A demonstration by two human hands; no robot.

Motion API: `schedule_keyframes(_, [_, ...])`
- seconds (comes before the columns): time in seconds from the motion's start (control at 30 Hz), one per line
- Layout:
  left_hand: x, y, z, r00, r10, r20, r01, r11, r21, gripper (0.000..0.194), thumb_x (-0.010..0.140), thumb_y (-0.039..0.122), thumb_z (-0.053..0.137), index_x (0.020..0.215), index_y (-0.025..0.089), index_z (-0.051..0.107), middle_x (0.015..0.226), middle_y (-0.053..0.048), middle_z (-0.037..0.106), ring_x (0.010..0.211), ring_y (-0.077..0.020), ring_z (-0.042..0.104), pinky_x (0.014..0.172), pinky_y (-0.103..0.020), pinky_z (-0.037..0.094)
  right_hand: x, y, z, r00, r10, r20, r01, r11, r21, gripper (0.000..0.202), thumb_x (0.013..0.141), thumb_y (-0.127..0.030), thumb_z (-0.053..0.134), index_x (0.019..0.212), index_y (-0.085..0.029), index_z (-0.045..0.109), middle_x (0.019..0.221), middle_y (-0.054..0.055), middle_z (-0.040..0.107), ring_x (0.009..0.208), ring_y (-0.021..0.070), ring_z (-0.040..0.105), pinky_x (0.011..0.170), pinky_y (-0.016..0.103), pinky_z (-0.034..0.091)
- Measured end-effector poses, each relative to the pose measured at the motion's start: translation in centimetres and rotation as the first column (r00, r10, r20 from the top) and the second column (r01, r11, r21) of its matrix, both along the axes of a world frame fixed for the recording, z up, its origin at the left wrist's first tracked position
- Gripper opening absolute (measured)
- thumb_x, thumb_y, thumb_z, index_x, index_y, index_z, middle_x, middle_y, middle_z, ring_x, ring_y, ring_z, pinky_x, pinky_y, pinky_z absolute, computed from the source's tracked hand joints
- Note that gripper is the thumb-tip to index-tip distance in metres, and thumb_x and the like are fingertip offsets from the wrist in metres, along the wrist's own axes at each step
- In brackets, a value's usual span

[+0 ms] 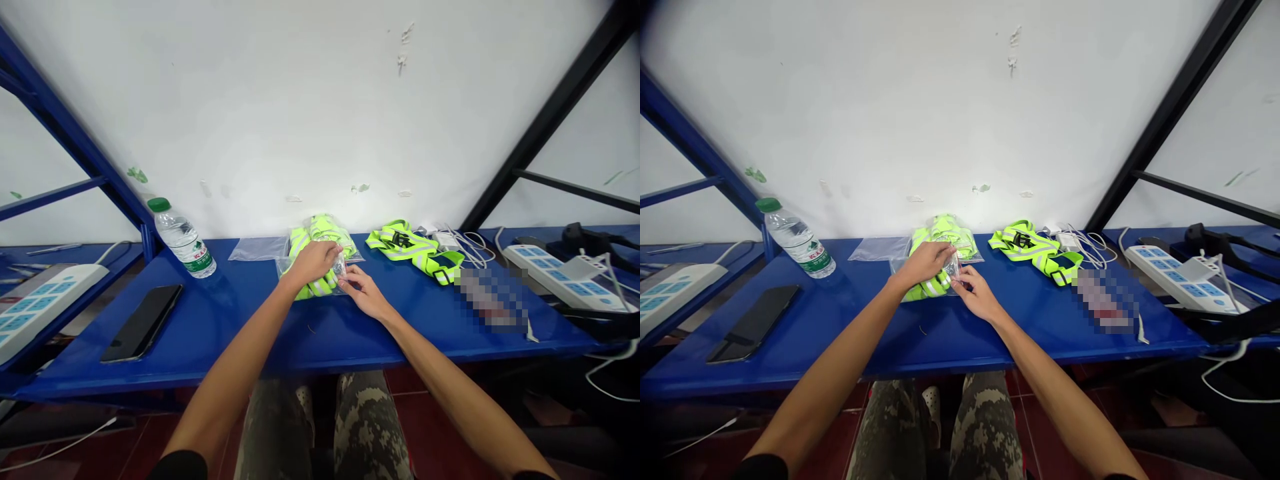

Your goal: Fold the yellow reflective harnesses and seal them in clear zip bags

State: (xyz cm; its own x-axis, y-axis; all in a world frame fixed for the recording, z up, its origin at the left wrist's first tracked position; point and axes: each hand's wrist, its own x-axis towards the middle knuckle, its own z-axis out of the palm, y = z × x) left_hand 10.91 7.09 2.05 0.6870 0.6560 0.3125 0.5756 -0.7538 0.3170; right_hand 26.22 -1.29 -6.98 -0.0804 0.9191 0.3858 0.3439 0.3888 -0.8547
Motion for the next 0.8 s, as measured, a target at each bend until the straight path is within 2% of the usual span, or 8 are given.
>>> schedule_keyframes(0.17, [1.0,-1.1,-2.7,0.980,0.197,0.021,-0.198,0.980,0.018,0.042,0.101,0.043,0.028,0.086,0.021,0.061,0.080,-0.005,0.069,0.076,-0.0204,0.062,0.062,-0.029,0.031,-0.4,0.0,-0.3,0.994,0.054,0.090,-0.054,0.999,0.000,0.028,0.094,-0.040,0.050,0.090,-0.020,0.070,0.097,0.005,0.052,0.084,0.0153,0.054,0.073,0.028,0.044])
schedule_keyframes(0.3, [1.4,-1.3,-3.9,0.953,0.304,0.014,-0.304,0.952,0.028,0.042,0.101,0.043,0.025,0.092,0.023,0.061,0.084,-0.006,0.070,0.080,-0.0229,0.065,0.063,-0.030,0.033,-0.6,0.0,-0.5,0.988,0.020,0.156,-0.017,1.000,-0.020,0.027,0.093,-0.037,0.049,0.087,-0.020,0.069,0.083,0.003,0.054,0.072,0.0141,0.053,0.065,0.027,0.042])
schedule_keyframes(0.4, [1.5,-1.2,-4.2,0.933,0.359,0.021,-0.360,0.932,0.037,0.040,0.102,0.041,0.024,0.096,0.024,0.060,0.087,-0.007,0.071,0.082,-0.0239,0.066,0.064,-0.030,0.035,-0.5,0.0,-0.6,0.993,-0.050,0.108,0.055,0.998,-0.044,0.023,0.089,-0.039,0.055,0.091,-0.020,0.069,0.078,0.002,0.059,0.069,0.0145,0.054,0.065,0.028,0.043])
schedule_keyframes(0.53, [1.2,-1.1,-4.2,0.913,0.407,0.036,-0.408,0.912,0.036,0.039,0.102,0.039,0.022,0.099,0.024,0.058,0.089,-0.008,0.071,0.083,-0.0235,0.066,0.066,-0.030,0.037,-0.4,0.1,-0.8,0.993,-0.099,-0.057,0.093,0.990,-0.104,0.025,0.080,-0.035,0.064,0.100,-0.020,0.062,0.079,0.001,0.066,0.068,0.0149,0.059,0.065,0.028,0.048])
schedule_keyframes(0.8, [0.7,-0.8,-4.5,0.908,0.408,0.095,-0.413,0.910,0.029,0.043,0.103,0.042,0.017,0.102,0.023,0.056,0.090,-0.007,0.070,0.084,-0.0228,0.066,0.068,-0.030,0.036,-0.2,0.5,-1.1,0.973,-0.173,-0.151,0.145,0.972,-0.183,0.028,0.071,-0.035,0.071,0.090,-0.021,0.054,0.076,0.002,0.067,0.066,0.0167,0.063,0.064,0.030,0.048])
